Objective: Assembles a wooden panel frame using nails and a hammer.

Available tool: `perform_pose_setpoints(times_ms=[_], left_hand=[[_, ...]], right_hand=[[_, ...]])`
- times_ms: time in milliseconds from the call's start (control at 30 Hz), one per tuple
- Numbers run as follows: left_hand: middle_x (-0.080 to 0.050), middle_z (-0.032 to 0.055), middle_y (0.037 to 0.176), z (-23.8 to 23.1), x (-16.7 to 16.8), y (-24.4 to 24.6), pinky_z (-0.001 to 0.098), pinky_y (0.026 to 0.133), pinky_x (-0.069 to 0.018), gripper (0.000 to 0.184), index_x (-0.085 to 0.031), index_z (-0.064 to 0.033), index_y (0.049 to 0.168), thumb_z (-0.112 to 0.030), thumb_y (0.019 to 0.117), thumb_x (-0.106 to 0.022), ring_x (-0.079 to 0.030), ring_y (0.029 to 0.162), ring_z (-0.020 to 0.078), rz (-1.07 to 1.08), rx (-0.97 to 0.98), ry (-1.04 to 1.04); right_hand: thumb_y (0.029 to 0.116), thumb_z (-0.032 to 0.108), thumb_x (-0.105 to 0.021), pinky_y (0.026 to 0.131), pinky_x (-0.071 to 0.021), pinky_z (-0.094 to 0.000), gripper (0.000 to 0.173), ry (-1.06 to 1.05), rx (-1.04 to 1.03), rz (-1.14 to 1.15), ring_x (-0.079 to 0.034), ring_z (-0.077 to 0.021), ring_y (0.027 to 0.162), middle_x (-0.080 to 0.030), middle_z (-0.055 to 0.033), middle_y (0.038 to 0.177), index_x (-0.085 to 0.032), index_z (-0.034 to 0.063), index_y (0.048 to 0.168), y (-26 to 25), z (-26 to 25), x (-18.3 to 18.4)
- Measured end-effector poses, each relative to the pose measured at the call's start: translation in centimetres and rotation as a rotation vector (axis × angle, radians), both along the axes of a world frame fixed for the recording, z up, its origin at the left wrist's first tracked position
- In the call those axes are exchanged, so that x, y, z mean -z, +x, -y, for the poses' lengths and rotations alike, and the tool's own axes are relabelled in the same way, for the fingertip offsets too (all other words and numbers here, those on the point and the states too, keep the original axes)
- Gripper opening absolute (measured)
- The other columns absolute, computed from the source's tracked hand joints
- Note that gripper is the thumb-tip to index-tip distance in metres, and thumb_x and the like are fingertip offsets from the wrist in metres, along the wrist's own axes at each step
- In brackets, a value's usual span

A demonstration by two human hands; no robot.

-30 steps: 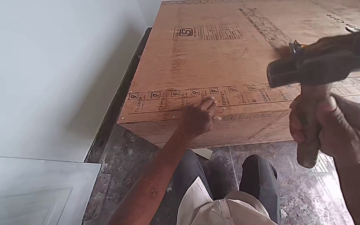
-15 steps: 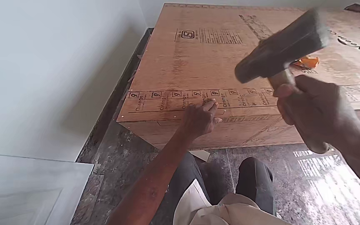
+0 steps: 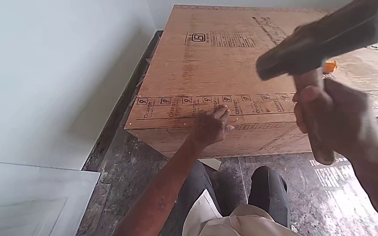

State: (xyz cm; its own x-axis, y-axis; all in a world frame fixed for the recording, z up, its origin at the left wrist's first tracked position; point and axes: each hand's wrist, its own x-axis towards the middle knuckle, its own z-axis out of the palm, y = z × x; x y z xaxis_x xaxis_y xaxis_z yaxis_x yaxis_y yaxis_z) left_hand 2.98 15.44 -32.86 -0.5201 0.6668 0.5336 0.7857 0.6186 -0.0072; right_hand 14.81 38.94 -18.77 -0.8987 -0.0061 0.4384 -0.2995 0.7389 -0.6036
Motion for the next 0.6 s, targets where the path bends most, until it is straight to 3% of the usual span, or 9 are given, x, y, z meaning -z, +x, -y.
perform_pose_setpoints(times_ms=[67,133,167,233,300,400,500,600], left_hand=[[-0.070,0.0098,0.132,-0.1,0.1,0.3,0.0452,0.065,-0.0566,0.049,-0.075,-0.0062,0.125,-0.042,0.0946,-0.062,-0.074,0.084,0.0270,0.020,-0.003,-0.001],[-0.071,0.0096,0.132,-0.1,0.0,0.3,0.0459,0.065,-0.0573,0.049,-0.074,-0.0059,0.125,-0.042,0.0943,-0.062,-0.074,0.084,0.0273,0.025,-0.005,0.000],[-0.071,0.0102,0.130,-0.1,0.0,0.3,0.0465,0.064,-0.0572,0.048,-0.074,-0.0052,0.124,-0.041,0.0939,-0.063,-0.074,0.083,0.0276,0.030,-0.002,0.002],[-0.074,0.0117,0.120,-0.1,-0.1,0.2,0.0464,0.060,-0.0552,0.041,-0.078,-0.0037,0.112,-0.036,0.0908,-0.066,-0.074,0.081,0.0278,0.001,0.016,0.029],[-0.075,0.0115,0.119,-0.1,0.0,0.5,0.0478,0.063,-0.0571,0.038,-0.078,-0.0039,0.112,-0.033,0.0912,-0.064,-0.075,0.089,0.0287,0.004,0.031,0.011],[-0.074,0.0111,0.119,0.0,-0.1,0.3,0.0445,0.060,-0.0546,0.042,-0.077,-0.0046,0.115,-0.037,0.0918,-0.067,-0.073,0.080,0.0271,0.006,0.018,0.010],[-0.072,0.0108,0.130,0.0,0.1,0.1,0.0452,0.065,-0.0567,0.048,-0.075,-0.0049,0.123,-0.041,0.0950,-0.061,-0.074,0.086,0.0272,0.018,0.019,0.018],[-0.070,0.0105,0.132,0.0,0.1,0.2,0.0455,0.068,-0.0580,0.048,-0.074,-0.0052,0.125,-0.041,0.0954,-0.062,-0.075,0.089,0.0274,0.041,0.023,0.004]], right_hand=[[0.1091,0.055,-0.034,0.036,-0.0474,-0.0271,0.046,-0.142,-0.036,-0.229,-0.052,-0.0076,0.043,-0.054,0.0067,0.062,-0.054,0.0152,0.098,-0.2,0.0,-1.6],[0.1105,0.050,-0.030,0.038,-0.0486,-0.0271,0.046,-0.063,-0.007,-0.242,-0.053,-0.0075,0.044,-0.054,0.0059,0.063,-0.052,0.0124,0.098,-0.1,0.3,-1.0],[0.1094,0.053,-0.033,0.039,-0.0477,-0.0276,0.048,0.080,0.011,-0.151,-0.053,-0.0067,0.045,-0.052,0.0060,0.061,-0.053,0.0107,0.096,0.1,0.6,0.3],[0.1066,0.044,-0.044,0.044,-0.0403,-0.0310,0.042,0.362,-0.017,0.168,-0.048,-0.0107,0.048,-0.044,0.0033,0.057,-0.054,0.0079,0.088,-0.4,0.9,3.9],[0.1073,0.041,-0.049,0.048,-0.0379,-0.0300,0.037,0.425,-0.030,0.404,-0.047,-0.0108,0.050,-0.042,0.0024,0.058,-0.053,0.0096,0.087,-0.8,1.1,5.3],[0.1058,0.052,-0.044,0.043,-0.0434,-0.0246,0.043,0.277,-0.021,0.294,-0.052,-0.0044,0.046,-0.049,0.0068,0.057,-0.054,0.0154,0.086,-0.3,0.6,3.2],[0.1055,0.062,-0.038,0.037,-0.0471,-0.0251,0.049,0.012,-0.008,-0.075,-0.054,-0.0040,0.044,-0.053,0.0095,0.060,-0.055,0.0186,0.091,0.9,0.6,-1.0],[0.1106,0.048,-0.032,0.038,-0.0489,-0.0274,0.041,-0.197,-0.066,-0.272,-0.053,-0.0084,0.045,-0.055,0.0054,0.065,-0.053,0.0150,0.098,0.6,0.3,-1.9]])
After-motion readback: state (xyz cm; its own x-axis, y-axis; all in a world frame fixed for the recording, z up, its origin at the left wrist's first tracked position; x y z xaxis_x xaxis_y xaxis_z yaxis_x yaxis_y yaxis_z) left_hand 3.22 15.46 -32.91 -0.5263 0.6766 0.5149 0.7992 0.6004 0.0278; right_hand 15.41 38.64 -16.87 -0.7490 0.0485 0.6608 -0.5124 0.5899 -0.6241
